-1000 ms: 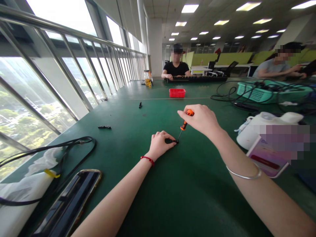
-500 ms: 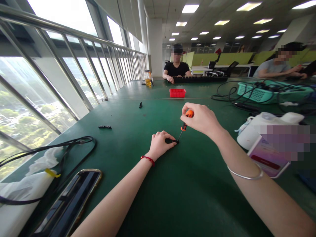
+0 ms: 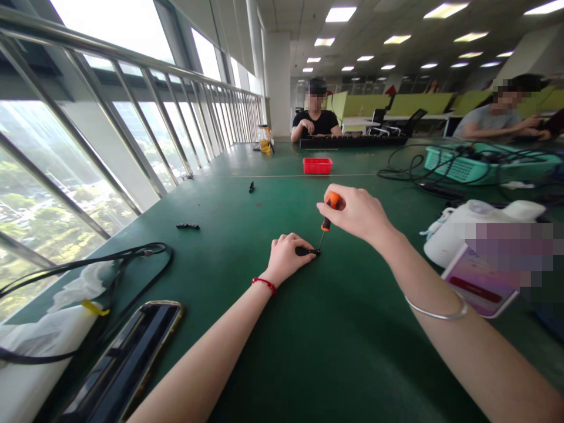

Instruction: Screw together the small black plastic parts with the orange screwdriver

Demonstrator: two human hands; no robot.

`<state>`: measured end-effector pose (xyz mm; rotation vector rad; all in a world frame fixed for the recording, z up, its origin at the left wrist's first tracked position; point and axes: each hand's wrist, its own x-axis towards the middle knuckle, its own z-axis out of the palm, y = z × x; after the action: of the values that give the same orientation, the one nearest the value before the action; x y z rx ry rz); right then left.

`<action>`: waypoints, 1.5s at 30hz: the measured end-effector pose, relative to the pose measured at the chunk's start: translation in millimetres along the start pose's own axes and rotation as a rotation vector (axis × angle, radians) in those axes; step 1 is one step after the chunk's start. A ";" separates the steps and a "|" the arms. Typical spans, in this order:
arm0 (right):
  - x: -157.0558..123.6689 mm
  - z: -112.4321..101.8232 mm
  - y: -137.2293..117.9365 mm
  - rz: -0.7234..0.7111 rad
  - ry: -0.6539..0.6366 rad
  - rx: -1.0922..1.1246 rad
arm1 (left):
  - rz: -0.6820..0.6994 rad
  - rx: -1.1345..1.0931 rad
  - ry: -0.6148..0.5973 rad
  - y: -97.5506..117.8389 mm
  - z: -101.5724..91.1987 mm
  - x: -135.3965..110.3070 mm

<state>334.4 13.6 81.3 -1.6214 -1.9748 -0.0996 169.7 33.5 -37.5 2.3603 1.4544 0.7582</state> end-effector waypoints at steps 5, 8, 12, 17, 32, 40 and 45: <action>1.1 1.3 2.1 -0.018 0.051 -0.019 | -0.003 -0.008 -0.010 -0.1 -0.5 0.1; 1.0 0.3 1.9 -0.029 0.044 -0.028 | -0.005 -0.008 -0.014 -0.1 -0.9 0.5; 1.0 -2.4 1.7 -0.007 -0.020 -0.053 | -0.008 -0.008 -0.008 0.0 -0.8 0.6; 1.4 -6.9 2.3 -0.015 -0.055 -0.038 | -0.009 -0.010 -0.016 0.8 -1.4 0.5; 0.3 -10.8 2.6 0.010 -0.102 -0.038 | -0.009 -0.009 -0.020 0.6 -1.5 -0.1; 0.6 -12.5 4.6 0.006 -0.099 -0.012 | -0.010 -0.008 -0.024 1.5 -2.5 -0.4; 1.0 -11.4 5.0 0.034 -0.131 -0.023 | -0.019 -0.004 -0.023 2.6 -2.7 -0.5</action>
<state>343.2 11.1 89.7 -1.7144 -2.0490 -0.0029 169.9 31.7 -34.1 2.3408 1.4623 0.7259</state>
